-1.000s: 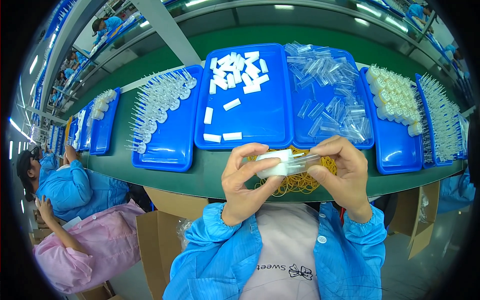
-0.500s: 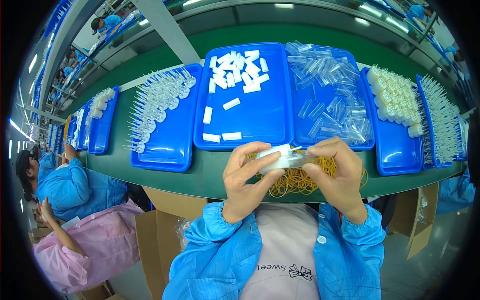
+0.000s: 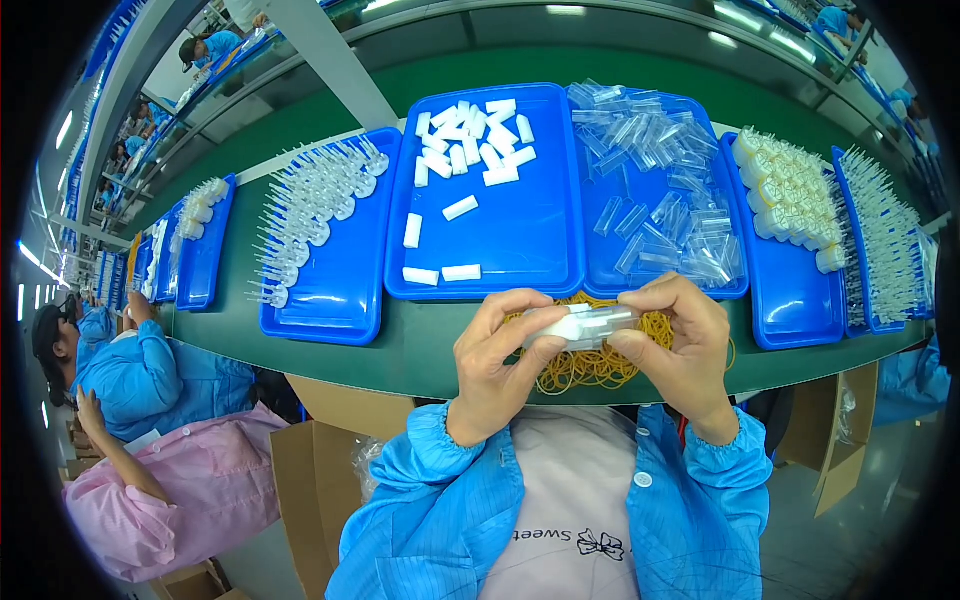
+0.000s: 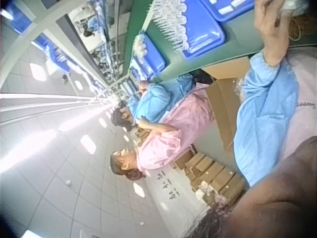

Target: The person assembles small plastic components by hand on a factory production line, taking them from blue trays and securing them with rubber bands.

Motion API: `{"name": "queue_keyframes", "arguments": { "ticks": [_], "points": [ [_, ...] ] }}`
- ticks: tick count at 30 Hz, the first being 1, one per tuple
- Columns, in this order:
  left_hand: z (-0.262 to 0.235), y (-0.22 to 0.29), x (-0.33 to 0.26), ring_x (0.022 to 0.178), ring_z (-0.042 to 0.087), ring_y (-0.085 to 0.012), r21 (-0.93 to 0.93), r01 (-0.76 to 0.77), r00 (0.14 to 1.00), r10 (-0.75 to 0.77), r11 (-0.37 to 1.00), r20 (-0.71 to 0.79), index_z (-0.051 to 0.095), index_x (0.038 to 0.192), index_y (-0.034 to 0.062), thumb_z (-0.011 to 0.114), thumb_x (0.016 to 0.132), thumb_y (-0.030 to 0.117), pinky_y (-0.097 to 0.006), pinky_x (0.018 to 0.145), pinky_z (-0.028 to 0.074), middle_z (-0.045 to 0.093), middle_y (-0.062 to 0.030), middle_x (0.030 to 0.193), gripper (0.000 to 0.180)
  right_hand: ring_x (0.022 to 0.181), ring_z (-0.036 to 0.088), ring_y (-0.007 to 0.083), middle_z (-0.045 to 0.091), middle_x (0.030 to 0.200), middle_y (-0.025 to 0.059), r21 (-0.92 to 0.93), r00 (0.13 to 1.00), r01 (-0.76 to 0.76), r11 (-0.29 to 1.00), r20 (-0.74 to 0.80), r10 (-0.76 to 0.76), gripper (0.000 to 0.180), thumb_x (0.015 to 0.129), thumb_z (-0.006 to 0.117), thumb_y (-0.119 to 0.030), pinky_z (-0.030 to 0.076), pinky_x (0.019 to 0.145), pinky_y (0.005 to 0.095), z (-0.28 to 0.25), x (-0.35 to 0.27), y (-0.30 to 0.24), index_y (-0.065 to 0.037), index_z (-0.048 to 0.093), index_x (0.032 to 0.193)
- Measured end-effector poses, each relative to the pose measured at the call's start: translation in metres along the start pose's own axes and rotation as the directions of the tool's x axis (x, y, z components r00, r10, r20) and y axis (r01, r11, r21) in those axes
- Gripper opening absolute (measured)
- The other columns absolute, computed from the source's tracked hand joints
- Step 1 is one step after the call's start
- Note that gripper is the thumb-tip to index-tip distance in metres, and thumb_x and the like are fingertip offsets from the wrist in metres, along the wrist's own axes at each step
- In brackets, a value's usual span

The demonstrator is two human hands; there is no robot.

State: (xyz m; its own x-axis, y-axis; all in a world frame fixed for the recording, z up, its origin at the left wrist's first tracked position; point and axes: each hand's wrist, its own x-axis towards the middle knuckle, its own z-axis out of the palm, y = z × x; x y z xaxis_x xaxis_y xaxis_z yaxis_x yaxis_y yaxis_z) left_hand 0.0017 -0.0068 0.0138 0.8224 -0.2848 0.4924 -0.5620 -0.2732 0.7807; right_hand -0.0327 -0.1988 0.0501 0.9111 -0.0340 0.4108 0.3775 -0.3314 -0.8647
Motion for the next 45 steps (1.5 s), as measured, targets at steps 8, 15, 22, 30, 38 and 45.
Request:
{"name": "queue_keyframes", "arguments": {
  "ticks": [8, 15, 22, 30, 38, 45],
  "points": [
    [0.001, 0.004, -0.001, 0.088, 0.061, -0.0206, -0.016, 0.058, 0.998, -0.058, 0.998, -0.004, 0.069, 0.095, 0.0006, 0.069, 0.080, 0.003, -0.030, 0.073, 0.050, 0.062, -0.0105, 0.097, 0.016, 0.079, 0.065, 0.0221, 0.066, 0.087, 0.0114, -0.088, 0.983, 0.186, 0.979, 0.024, -0.184, 0.023, 0.069, 0.073, 0.003, 0.052, 0.066, 0.0295, 0.002, 0.001, 0.000, -0.002, 0.066, 0.091],
    [0.002, 0.002, 0.000, 0.087, 0.061, -0.0207, -0.041, 0.044, 0.999, -0.045, 0.998, -0.015, 0.069, 0.094, 0.0010, 0.070, 0.078, 0.002, -0.030, 0.073, 0.050, 0.062, -0.0105, 0.096, 0.016, 0.080, 0.065, 0.0217, 0.066, 0.087, 0.0108, -0.061, 0.985, 0.173, 0.983, 0.034, -0.171, 0.022, 0.070, 0.071, 0.005, 0.052, 0.067, 0.0299, 0.002, 0.000, 0.001, -0.003, 0.066, 0.089],
    [0.000, 0.008, -0.002, 0.088, 0.061, -0.0214, -0.004, 0.022, 0.999, -0.022, 1.000, -0.040, 0.070, 0.094, 0.0017, 0.072, 0.075, 0.002, -0.030, 0.074, 0.050, 0.062, -0.0106, 0.097, 0.019, 0.079, 0.064, 0.0153, 0.065, 0.085, 0.0086, 0.127, 0.999, -0.035, 0.991, -0.015, 0.038, 0.022, 0.071, 0.074, 0.001, 0.051, 0.069, 0.0266, 0.003, -0.004, 0.006, 0.000, 0.065, 0.091],
    [-0.002, 0.004, -0.003, 0.094, 0.060, -0.0233, -0.006, -0.034, 0.999, 0.033, 0.999, -0.042, 0.066, 0.107, -0.0003, 0.077, 0.075, 0.016, -0.034, 0.080, 0.050, 0.061, -0.0112, 0.101, 0.037, 0.082, 0.061, 0.0108, 0.062, 0.087, 0.0065, 0.344, 0.986, -0.138, 0.929, -0.042, 0.162, 0.024, 0.076, 0.073, 0.001, 0.050, 0.075, 0.0247, 0.004, -0.009, 0.010, 0.002, 0.062, 0.097],
    [-0.006, -0.009, -0.003, 0.109, 0.056, -0.0186, -0.612, 0.556, 0.831, -0.367, 0.563, 0.418, 0.048, 0.130, -0.0010, 0.061, 0.091, 0.025, -0.032, 0.086, 0.050, 0.058, -0.0097, 0.114, 0.048, 0.087, 0.060, 0.0147, 0.062, 0.091, 0.0080, 0.260, 0.984, -0.135, 0.956, -0.074, 0.159, 0.022, 0.075, 0.071, 0.002, 0.049, 0.078, 0.0276, -0.007, -0.006, 0.009, 0.000, 0.064, 0.096],
    [-0.001, -0.010, -0.007, 0.113, 0.056, -0.0209, -0.754, 0.431, 0.899, -0.308, 0.495, 0.311, 0.047, 0.130, -0.0035, 0.065, 0.087, 0.009, -0.034, 0.095, 0.046, 0.058, -0.0125, 0.117, 0.049, 0.095, 0.058, 0.0247, 0.065, 0.092, 0.0083, -0.072, 0.993, 0.080, 0.994, -0.077, -0.086, 0.022, 0.069, 0.074, -0.006, 0.044, 0.086, 0.0358, -0.019, 0.002, 0.006, -0.003, 0.068, 0.090]
  ]
}}
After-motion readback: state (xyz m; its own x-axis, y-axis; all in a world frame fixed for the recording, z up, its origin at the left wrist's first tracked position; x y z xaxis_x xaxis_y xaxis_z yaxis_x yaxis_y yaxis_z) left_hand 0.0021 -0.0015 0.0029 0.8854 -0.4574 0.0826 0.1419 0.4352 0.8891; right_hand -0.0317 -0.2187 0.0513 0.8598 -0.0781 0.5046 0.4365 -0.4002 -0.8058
